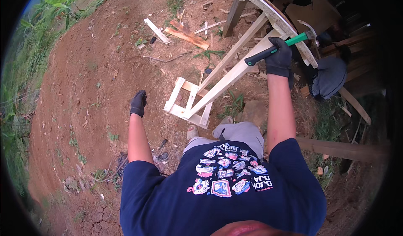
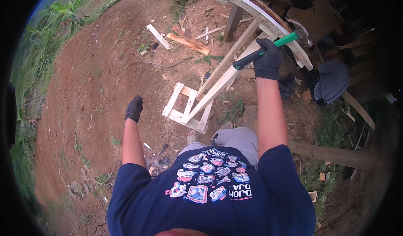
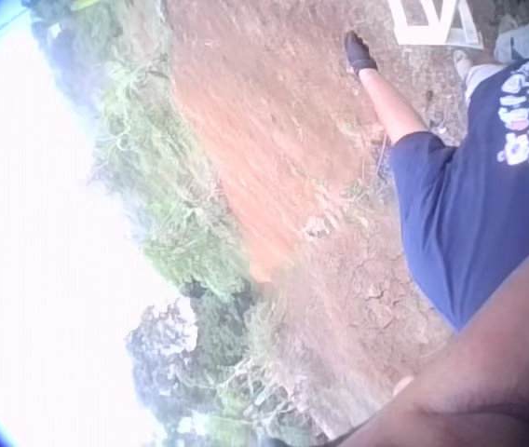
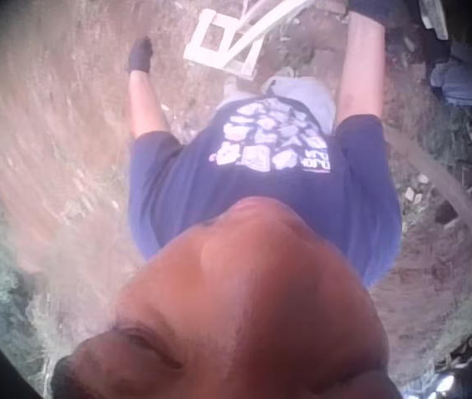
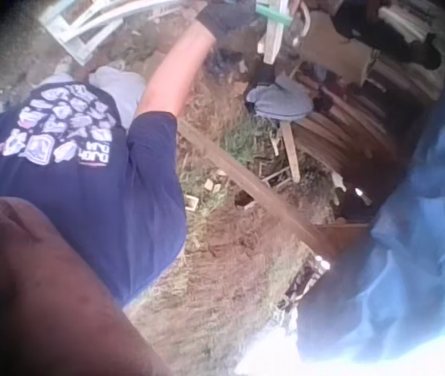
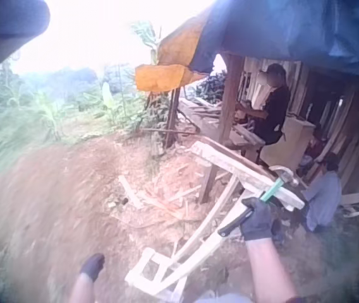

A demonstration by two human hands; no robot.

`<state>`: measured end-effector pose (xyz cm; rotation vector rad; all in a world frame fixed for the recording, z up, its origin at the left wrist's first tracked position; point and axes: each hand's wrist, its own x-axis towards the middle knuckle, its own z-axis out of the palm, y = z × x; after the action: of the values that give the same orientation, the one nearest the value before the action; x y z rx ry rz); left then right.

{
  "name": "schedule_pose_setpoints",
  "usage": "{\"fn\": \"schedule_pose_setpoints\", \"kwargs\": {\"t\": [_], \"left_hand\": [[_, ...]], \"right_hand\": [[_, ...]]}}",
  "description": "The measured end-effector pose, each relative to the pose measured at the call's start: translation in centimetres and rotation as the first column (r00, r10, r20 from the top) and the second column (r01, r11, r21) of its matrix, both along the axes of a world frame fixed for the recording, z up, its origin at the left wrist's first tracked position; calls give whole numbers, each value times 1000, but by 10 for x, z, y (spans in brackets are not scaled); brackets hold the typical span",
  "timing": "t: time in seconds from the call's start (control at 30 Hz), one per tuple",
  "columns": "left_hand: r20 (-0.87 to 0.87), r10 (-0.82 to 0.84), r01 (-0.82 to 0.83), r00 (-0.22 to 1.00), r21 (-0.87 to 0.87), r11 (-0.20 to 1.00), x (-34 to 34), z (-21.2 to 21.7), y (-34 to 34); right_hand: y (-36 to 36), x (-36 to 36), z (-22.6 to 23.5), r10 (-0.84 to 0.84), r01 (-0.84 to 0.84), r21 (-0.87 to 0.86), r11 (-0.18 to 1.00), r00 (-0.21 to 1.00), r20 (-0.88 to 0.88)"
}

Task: The person assembles a wooden frame structure outdoors using a hammer and nails. They position wooden planks, drive nails into the joints, and adjust the frame's orientation to secure the pieces together.

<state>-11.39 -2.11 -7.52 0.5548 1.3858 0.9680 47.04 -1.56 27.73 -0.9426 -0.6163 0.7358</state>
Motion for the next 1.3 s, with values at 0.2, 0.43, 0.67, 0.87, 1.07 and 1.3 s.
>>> {"fn": "schedule_pose_setpoints", "kwargs": {"t": [0.2, 0.43, 0.67, 0.87, 1.07, 1.3], "left_hand": [[203, -270, 233, 941, 188, 954, 90, 167, -16], [86, -173, 156, 981, 179, 971, 137, 186, -30], [-286, -52, 171, 957, 410, 896, 307, 235, 27], [-906, 334, 823, 262, 390, 414, 436, 287, 109], [-948, 309, 809, 76, 239, 536, 469, 242, 166], [-998, 55, 840, -41, -5, 542, 437, 249, 190]], "right_hand": [[52, 4, -19, -143, 121, 77, 990, 789, 598], [96, 50, -42, 46, -13, -65, 998, 837, 546], [145, 121, -110, 336, -214, -298, 930, 822, 459], [163, 153, -174, 482, -361, -344, 867, 784, 391], [175, 130, -213, 578, -300, -496, 815, 481, 659], [166, 74, -220, 540, -205, -501, 841, 257, 802]]}}
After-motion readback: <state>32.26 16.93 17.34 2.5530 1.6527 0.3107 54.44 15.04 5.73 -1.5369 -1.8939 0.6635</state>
